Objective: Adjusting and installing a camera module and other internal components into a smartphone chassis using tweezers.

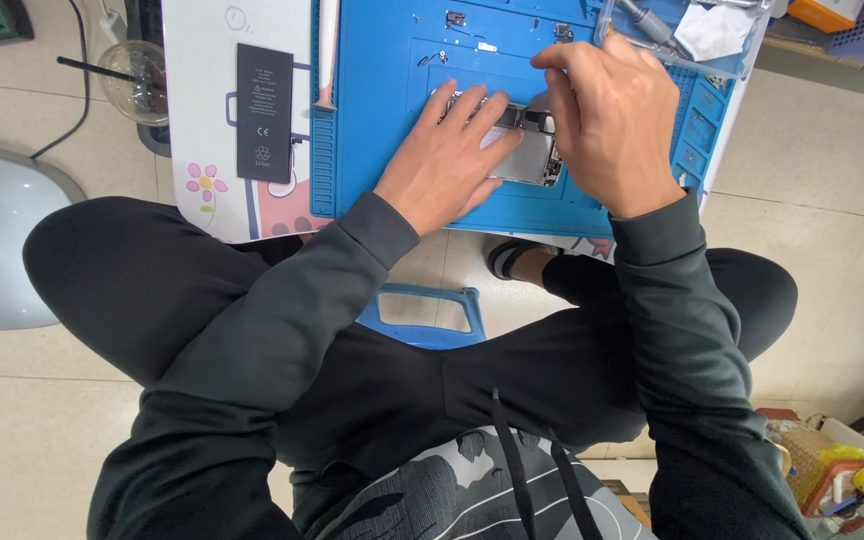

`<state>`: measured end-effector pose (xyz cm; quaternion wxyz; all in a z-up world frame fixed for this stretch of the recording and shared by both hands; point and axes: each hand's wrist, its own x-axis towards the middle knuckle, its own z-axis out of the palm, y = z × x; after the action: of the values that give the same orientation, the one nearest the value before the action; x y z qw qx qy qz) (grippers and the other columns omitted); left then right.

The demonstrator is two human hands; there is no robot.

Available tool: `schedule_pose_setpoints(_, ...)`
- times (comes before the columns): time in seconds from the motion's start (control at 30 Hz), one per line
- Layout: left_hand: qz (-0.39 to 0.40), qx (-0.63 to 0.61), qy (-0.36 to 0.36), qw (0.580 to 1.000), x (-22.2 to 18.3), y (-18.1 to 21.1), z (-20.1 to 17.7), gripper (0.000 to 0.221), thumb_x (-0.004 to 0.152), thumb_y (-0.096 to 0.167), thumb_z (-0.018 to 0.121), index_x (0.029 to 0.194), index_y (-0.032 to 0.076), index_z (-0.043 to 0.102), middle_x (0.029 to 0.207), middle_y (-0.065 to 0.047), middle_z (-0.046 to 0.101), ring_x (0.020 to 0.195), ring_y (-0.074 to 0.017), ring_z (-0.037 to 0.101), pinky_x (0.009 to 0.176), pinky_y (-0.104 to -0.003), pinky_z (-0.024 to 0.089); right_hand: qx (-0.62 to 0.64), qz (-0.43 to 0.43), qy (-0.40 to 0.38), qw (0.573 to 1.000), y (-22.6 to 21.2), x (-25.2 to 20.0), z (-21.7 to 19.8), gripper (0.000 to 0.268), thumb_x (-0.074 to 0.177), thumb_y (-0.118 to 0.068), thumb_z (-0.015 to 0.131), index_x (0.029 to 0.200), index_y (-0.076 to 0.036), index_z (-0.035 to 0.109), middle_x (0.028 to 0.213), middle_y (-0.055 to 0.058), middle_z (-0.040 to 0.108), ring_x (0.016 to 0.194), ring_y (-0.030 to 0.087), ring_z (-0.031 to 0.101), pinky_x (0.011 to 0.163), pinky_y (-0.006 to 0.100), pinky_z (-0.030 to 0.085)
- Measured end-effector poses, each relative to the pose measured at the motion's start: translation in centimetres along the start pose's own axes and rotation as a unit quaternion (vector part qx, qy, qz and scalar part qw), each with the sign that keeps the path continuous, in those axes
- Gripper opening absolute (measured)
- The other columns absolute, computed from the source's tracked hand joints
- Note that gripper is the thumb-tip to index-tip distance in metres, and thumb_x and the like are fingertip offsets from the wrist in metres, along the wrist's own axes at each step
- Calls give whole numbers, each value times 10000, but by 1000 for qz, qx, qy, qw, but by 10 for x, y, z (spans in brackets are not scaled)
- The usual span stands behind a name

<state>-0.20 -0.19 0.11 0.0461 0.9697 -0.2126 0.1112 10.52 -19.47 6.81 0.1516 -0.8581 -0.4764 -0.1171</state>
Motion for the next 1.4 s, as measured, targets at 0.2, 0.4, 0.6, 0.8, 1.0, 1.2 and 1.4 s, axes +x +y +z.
schedule_pose_setpoints(0.2,1,15,-12,1000,-1,2,-1,525,984,561,714,1380,231,617,1479,-137,534,1348,-340,499,1187,-527,345,-24,-7,4,1000,2,-3,-2,99,1167,-61,680,1201,-90,768,879,73,646,761,263,568,638,405,444)
schedule_pose_setpoints(0.4,2,-2,-16,1000,-2,2,3,548,994,553,713,1402,203,610,1506,-149,538,1370,-353,502,1206,-545,336,57,54,-9,997,14,-14,-15,238,1242,-161,564,1311,-38,755,1004,138,702,869,329,620,663,455,444)
schedule_pose_setpoints(0.6,10,1,-17,1000,-3,1,7,568,1010,563,680,1441,198,614,1520,-156,526,1369,-362,507,1194,-557,346,248,119,81,958,59,-29,-32,167,1239,68,573,1321,159,685,1187,287,675,975,368,715,826,418,566)
schedule_pose_setpoints(0.8,7,15,-39,999,-2,3,9,565,1033,545,637,1487,213,591,1548,-164,509,1397,-372,488,1206,-576,327,181,123,136,966,111,-59,-25,209,1271,21,569,1316,150,728,1129,282,734,1030,368,718,840,415,559)
schedule_pose_setpoints(1.0,9,1,-45,999,-2,2,7,609,1040,559,620,1533,208,555,1551,-166,495,1411,-372,477,1207,-577,319,153,126,154,968,127,-65,-9,181,1187,97,688,1320,173,784,1123,287,765,1008,360,688,797,430,538)
schedule_pose_setpoints(1.2,-5,6,-55,998,0,7,8,610,1027,513,581,1550,201,538,1571,-174,486,1436,-382,459,1218,-606,310,161,157,97,970,142,-66,4,199,1175,110,707,1339,135,816,1150,226,707,1020,301,549,684,386,446)
schedule_pose_setpoints(1.4,-8,-6,-62,998,1,5,9,653,1026,524,565,1595,212,493,1584,-173,488,1439,-373,463,1217,-592,315,136,165,85,973,144,-67,0,195,1151,82,712,1310,100,824,1151,200,730,1049,304,535,717,397,464)
